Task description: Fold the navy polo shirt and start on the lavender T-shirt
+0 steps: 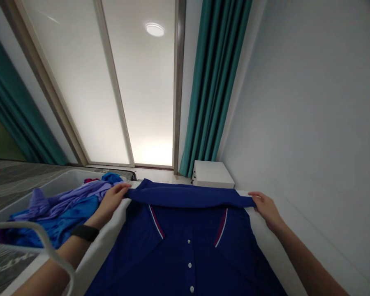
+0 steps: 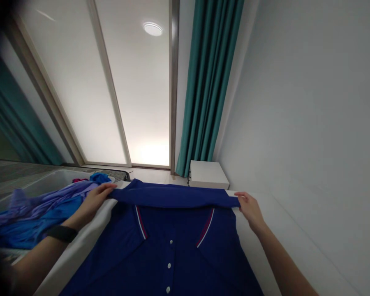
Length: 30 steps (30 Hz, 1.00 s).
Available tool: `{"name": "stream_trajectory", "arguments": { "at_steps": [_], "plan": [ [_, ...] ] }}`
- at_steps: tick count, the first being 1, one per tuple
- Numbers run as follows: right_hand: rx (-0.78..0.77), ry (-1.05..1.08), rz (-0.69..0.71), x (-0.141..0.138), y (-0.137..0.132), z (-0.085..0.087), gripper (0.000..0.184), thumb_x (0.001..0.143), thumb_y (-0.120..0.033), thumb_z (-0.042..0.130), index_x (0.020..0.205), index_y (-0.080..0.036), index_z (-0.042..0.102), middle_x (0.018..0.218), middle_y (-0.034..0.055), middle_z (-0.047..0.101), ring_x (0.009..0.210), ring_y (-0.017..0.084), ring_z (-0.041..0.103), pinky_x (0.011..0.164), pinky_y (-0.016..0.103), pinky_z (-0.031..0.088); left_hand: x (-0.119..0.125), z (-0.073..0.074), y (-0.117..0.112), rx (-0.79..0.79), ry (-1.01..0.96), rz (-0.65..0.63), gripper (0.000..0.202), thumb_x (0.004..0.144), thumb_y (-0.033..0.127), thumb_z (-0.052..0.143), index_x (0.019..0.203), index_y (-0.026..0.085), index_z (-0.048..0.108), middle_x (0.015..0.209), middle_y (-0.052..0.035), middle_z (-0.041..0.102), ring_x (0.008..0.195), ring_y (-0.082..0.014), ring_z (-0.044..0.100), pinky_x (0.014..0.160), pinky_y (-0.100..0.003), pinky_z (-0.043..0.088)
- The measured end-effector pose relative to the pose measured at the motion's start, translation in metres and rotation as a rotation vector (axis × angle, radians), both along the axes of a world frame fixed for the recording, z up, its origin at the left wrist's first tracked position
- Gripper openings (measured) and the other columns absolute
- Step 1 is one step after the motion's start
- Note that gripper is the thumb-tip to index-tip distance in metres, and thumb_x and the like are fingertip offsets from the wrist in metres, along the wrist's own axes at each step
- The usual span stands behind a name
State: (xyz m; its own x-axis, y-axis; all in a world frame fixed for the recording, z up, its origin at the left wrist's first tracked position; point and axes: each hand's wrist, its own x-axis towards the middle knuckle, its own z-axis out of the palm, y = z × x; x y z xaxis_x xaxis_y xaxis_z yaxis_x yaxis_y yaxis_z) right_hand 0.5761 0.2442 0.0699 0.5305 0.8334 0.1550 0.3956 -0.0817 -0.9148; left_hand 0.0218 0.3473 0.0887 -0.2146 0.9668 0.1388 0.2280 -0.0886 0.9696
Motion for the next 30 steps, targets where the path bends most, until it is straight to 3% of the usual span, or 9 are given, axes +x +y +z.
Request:
{"name": "stream_trajectory", "arguments": {
  "at_steps": [3, 6, 10, 13, 18, 23, 30],
  "plan": [
    [-0.095, -0.197, 0.067, -0.004, -0.019, -0.036, 0.026, 0.071, -0.037, 0.049, 0.078, -0.022, 0.069, 0.056, 0.0002, 0.062, 0.051, 0.018, 0.055, 0.05, 0.028, 0.041, -0.008, -0.034, -0.024, -0.042, 0.211, -0.134, 0.019, 0.065, 0.036, 0.064, 0.073, 0.02, 0.07, 0.071, -0.0033, 0.069, 0.071, -0.024, 0.063, 0.069, -0.032, 0.051],
    [-0.114, -0.359, 0.042, -0.006, -0.024, -0.054, 0.029, 0.073, -0.04, 0.045, 0.082, -0.024, 0.068, 0.063, 0.0005, 0.065, 0.054, 0.02, 0.057, 0.056, 0.031, 0.043, -0.012, -0.05, -0.035, 0.024, 0.305, -0.089, 0.022, 0.07, 0.04, 0.059, 0.078, 0.023, 0.071, 0.075, -0.0028, 0.069, 0.071, -0.0247, 0.063, 0.066, -0.032, 0.049],
    [-0.068, -0.454, -0.019, -0.015, -0.019, -0.047, 0.03, 0.077, -0.038, 0.04, 0.086, -0.025, 0.066, 0.079, 0.0034, 0.071, 0.066, 0.021, 0.062, 0.066, 0.033, 0.045, -0.004, -0.044, -0.035, 0.074, 0.349, -0.043, 0.024, 0.071, 0.04, 0.058, 0.082, 0.023, 0.071, 0.077, -0.0023, 0.069, 0.062, -0.0221, 0.059, 0.06, -0.031, 0.047],
    [-0.011, -0.417, -0.036, -0.034, -0.015, -0.04, 0.03, 0.078, -0.037, 0.04, 0.088, -0.025, 0.066, 0.091, 0.0054, 0.072, 0.08, 0.023, 0.065, 0.077, 0.035, 0.047, 0.01, -0.04, -0.032, 0.095, 0.304, -0.007, 0.027, 0.072, 0.04, 0.055, 0.085, 0.021, 0.069, 0.078, -0.003, 0.068, 0.066, -0.0221, 0.06, 0.061, -0.03, 0.047],
    [0.049, -0.475, -0.023, -0.065, -0.022, -0.053, 0.035, 0.083, -0.036, 0.035, 0.093, -0.021, 0.065, 0.097, 0.0082, 0.07, 0.09, 0.024, 0.065, 0.086, 0.038, 0.047, 0.033, -0.049, -0.042, 0.065, 0.362, 0.033, 0.029, 0.076, 0.039, 0.046, 0.087, 0.019, 0.065, 0.072, -0.0022, 0.066, 0.066, -0.0218, 0.061, 0.063, -0.031, 0.047],
    [0.022, -0.553, 0.021, -0.069, -0.034, -0.064, 0.036, 0.085, -0.036, 0.033, 0.093, -0.02, 0.064, 0.097, 0.0091, 0.07, 0.087, 0.024, 0.065, 0.084, 0.038, 0.049, 0.035, -0.053, -0.06, 0.113, 0.488, 0.008, 0.028, 0.079, 0.038, 0.043, 0.085, 0.02, 0.064, 0.077, -0.0033, 0.069, 0.069, -0.0225, 0.062, 0.069, -0.034, 0.049],
    [-0.025, -0.543, 0.025, -0.073, -0.063, -0.061, 0.036, 0.083, -0.039, 0.035, 0.088, -0.022, 0.066, 0.09, 0.0075, 0.071, 0.076, 0.023, 0.065, 0.076, 0.036, 0.05, 0.016, -0.057, -0.09, 0.102, 0.514, -0.017, 0.032, 0.079, 0.043, 0.044, 0.086, 0.021, 0.066, 0.08, -0.0032, 0.07, 0.069, -0.0222, 0.063, 0.066, -0.032, 0.049]
  ]
}}
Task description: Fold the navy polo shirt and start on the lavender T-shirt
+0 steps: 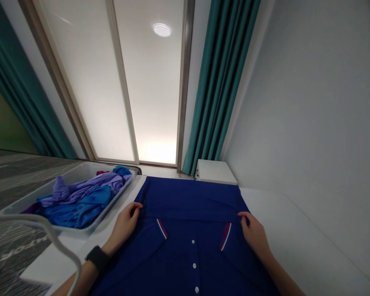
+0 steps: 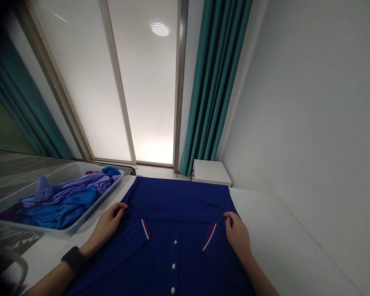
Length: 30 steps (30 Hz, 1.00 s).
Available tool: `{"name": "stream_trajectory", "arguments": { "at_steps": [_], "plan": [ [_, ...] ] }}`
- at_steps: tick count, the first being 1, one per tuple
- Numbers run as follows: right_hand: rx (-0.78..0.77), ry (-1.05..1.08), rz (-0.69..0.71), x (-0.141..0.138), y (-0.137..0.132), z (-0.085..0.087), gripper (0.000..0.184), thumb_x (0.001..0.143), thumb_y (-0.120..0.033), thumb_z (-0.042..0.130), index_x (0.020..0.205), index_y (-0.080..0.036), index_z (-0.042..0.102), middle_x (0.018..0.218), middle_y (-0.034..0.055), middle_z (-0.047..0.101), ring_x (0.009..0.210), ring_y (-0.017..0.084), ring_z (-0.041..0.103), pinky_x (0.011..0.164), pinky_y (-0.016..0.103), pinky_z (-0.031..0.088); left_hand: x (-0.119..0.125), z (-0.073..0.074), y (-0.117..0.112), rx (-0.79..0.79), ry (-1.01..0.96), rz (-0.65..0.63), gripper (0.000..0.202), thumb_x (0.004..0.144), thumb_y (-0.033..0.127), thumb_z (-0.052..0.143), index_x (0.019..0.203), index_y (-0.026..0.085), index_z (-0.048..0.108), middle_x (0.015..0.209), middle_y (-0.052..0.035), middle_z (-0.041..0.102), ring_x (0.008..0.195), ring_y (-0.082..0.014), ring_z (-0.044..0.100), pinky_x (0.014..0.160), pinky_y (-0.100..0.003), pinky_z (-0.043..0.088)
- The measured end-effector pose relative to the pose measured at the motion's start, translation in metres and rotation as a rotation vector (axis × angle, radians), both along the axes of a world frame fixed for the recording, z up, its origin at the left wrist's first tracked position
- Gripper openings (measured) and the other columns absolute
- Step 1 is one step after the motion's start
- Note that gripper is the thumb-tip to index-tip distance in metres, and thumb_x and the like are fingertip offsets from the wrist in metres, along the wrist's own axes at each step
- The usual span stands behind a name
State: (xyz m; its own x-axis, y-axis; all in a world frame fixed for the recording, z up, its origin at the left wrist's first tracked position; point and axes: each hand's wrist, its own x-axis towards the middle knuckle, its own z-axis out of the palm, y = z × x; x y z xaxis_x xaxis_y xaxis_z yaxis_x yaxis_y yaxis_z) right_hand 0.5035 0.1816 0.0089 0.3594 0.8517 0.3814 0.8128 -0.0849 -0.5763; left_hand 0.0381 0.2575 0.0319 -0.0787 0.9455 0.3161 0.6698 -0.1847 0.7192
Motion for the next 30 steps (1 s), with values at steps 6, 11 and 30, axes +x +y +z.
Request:
{"name": "stream_trajectory", "arguments": {
  "at_steps": [6, 11, 30],
  "plan": [
    [-0.049, 0.064, 0.001, -0.002, -0.015, 0.006, 0.035, 0.08, -0.042, 0.038, 0.086, -0.024, 0.067, 0.077, 0.0039, 0.07, 0.062, 0.021, 0.061, 0.064, 0.033, 0.047, -0.008, 0.003, -0.016, -0.047, -0.073, 0.008, 0.034, 0.076, 0.047, 0.047, 0.083, 0.021, 0.068, 0.073, -0.0016, 0.069, 0.064, -0.0219, 0.062, 0.062, -0.032, 0.048],
    [-0.185, 0.385, 0.068, 0.012, 0.007, 0.026, 0.03, 0.073, -0.039, 0.045, 0.083, -0.023, 0.069, 0.051, -0.0022, 0.056, 0.048, 0.018, 0.054, 0.047, 0.028, 0.039, -0.01, 0.015, 0.007, -0.109, -0.279, -0.013, 0.035, 0.069, 0.05, 0.058, 0.083, 0.02, 0.071, 0.079, -0.0025, 0.071, 0.076, -0.0243, 0.065, 0.069, -0.033, 0.05],
    [0.391, 1.125, 0.132, 0.047, 0.09, 0.101, 0.01, 0.069, -0.025, 0.065, 0.079, -0.024, 0.066, 0.072, -0.0008, 0.066, 0.077, 0.017, 0.065, 0.077, 0.037, 0.06, 0.006, 0.066, 0.096, -0.024, -0.833, 0.039, 0.02, 0.064, 0.03, 0.064, 0.08, 0.018, 0.068, 0.085, -0.0041, 0.069, 0.079, -0.0191, 0.063, 0.072, -0.032, 0.053]
  ]
}}
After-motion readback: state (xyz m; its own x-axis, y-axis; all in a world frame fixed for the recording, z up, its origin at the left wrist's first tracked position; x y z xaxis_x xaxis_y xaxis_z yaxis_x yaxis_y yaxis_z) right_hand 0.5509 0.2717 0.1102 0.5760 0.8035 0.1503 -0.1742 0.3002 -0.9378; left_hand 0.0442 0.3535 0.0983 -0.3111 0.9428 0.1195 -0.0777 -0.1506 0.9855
